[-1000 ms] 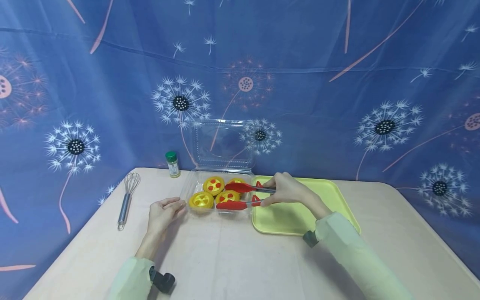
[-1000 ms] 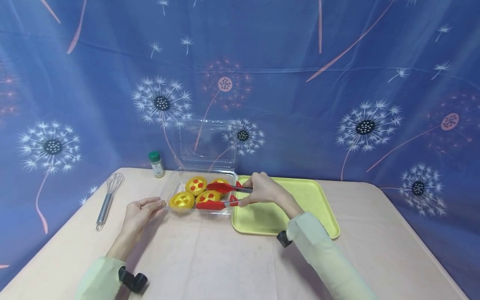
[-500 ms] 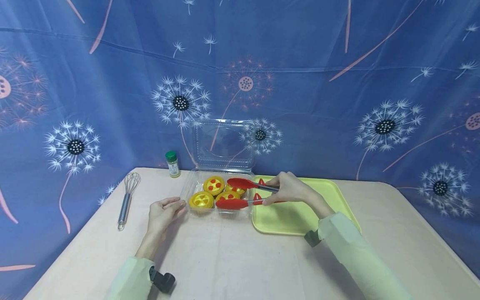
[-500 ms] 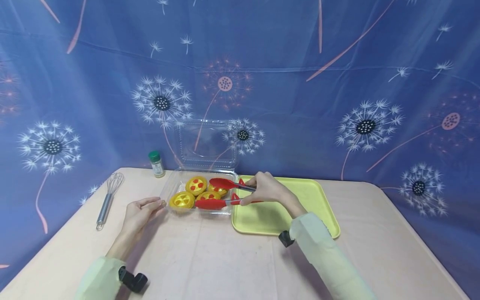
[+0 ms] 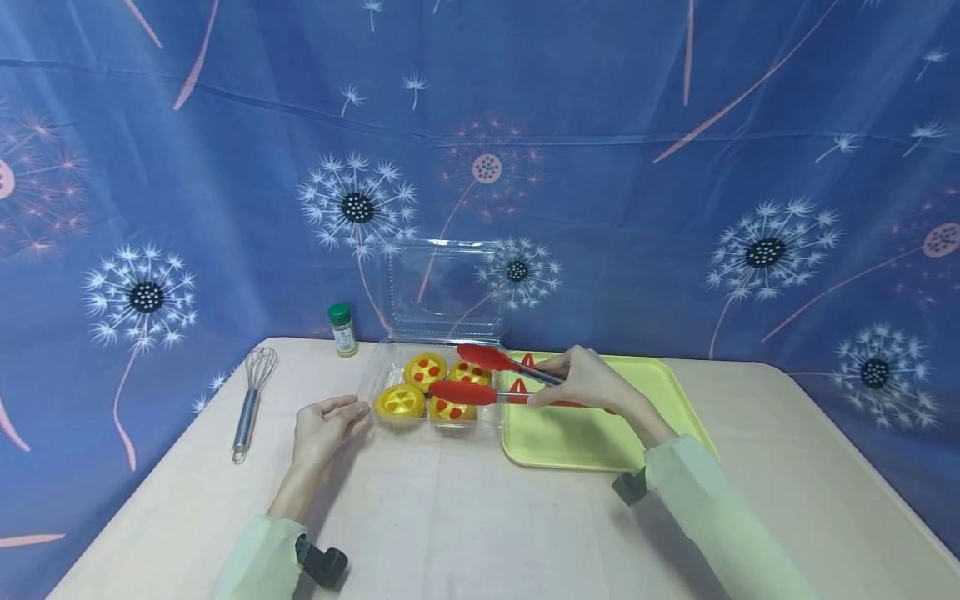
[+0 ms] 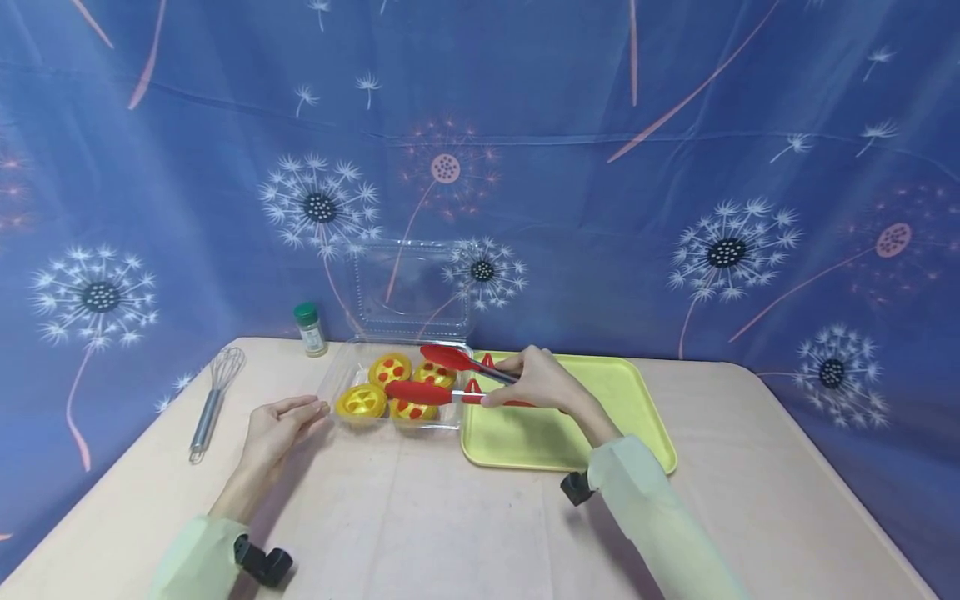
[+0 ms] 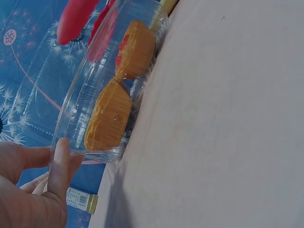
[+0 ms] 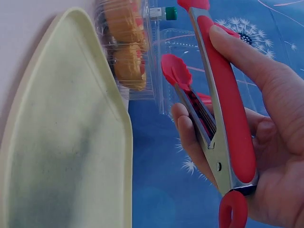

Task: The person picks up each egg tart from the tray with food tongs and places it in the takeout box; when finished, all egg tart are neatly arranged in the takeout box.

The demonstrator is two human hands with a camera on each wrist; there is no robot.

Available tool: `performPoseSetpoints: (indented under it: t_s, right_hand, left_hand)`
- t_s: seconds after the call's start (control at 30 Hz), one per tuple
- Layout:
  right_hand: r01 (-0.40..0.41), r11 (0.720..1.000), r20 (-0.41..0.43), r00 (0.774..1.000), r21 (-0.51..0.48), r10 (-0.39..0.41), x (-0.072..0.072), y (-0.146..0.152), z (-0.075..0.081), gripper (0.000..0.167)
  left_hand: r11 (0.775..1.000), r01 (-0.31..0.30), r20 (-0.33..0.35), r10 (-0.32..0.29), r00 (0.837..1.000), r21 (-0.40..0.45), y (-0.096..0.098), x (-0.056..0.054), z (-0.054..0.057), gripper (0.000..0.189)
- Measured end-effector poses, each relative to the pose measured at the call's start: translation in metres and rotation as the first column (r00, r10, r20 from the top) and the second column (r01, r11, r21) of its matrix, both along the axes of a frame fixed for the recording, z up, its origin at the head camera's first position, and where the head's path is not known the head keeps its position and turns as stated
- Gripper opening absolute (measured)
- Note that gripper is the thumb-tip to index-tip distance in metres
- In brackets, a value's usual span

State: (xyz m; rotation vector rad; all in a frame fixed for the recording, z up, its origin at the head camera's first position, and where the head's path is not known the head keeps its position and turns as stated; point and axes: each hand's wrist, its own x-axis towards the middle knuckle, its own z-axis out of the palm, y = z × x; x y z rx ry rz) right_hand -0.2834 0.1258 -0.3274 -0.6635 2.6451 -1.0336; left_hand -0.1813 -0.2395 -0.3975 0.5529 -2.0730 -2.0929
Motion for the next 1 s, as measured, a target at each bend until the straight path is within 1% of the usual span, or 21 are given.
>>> performPoseSetpoints:
  t_s: [0.1, 0.2, 0.3, 0.5, 0.57, 0.6, 0.7, 0.73, 0.8, 0.83, 1.0]
  right_hand:
    - [0.034, 0.999, 0.03, 0.999, -0.037, -0.033, 0.006, 0.009, 0.0, 0.066]
    - [0.052, 0.997, 0.026, 0.998, -0.054, -0.051, 0.013, 0.021, 0.003, 0.07]
    - [0.078, 0.995, 0.02, 0.997, -0.062, -0.077, 0.022, 0.037, 0.006, 0.07]
    - [0.139, 0.988, 0.017, 0.99, -0.073, -0.138, 0.036, 0.081, 0.002, 0.069]
    - [0.159, 0.986, 0.013, 0.987, -0.052, -0.159, 0.04, 0.098, 0.001, 0.068]
    - [0.175, 0.984, 0.025, 0.984, -0.042, -0.174, 0.043, 0.107, 0.0, 0.068]
    - [0.241, 0.97, 0.06, 0.969, -0.012, -0.24, 0.053, 0.136, -0.002, 0.069]
    - [0.269, 0.963, 0.067, 0.961, -0.001, -0.269, 0.057, 0.147, -0.002, 0.069]
    - [0.326, 0.946, 0.107, 0.94, -0.004, -0.323, 0.064, 0.166, -0.004, 0.072]
    - [0.346, 0.938, 0.108, 0.933, 0.004, -0.345, 0.068, 0.176, -0.005, 0.074]
    - [0.425, 0.903, 0.048, 0.902, 0.068, -0.428, 0.085, 0.217, -0.015, 0.077]
  left_hand:
    - [1.0, 0.007, 0.008, -0.007, 1.0, -0.003, 0.001, -0.001, -0.001, 0.042]
    - [1.0, 0.011, 0.014, -0.011, 1.0, -0.011, 0.002, -0.001, -0.001, 0.043]
    - [1.0, 0.017, 0.012, -0.017, 1.0, -0.003, 0.002, -0.001, -0.001, 0.044]
    - [1.0, 0.021, -0.002, -0.021, 1.0, 0.02, -0.001, 0.001, 0.0, 0.045]
    - [0.999, 0.024, -0.008, -0.023, 1.0, 0.024, -0.002, 0.002, 0.0, 0.046]
    - [0.999, 0.027, -0.008, -0.027, 1.0, 0.028, -0.002, 0.002, 0.001, 0.046]
    - [0.999, 0.037, -0.001, -0.037, 0.999, 0.022, -0.003, 0.002, 0.001, 0.047]
    - [0.999, 0.039, 0.0, -0.039, 0.999, 0.025, -0.003, 0.002, 0.001, 0.047]
    - [0.999, 0.046, 0.004, -0.046, 0.999, 0.02, -0.003, 0.002, 0.001, 0.047]
    - [0.999, 0.05, 0.005, -0.05, 0.999, 0.015, -0.003, 0.002, 0.001, 0.047]
    - [0.998, 0.059, 0.013, -0.059, 0.998, 0.005, -0.004, 0.002, 0.001, 0.047]
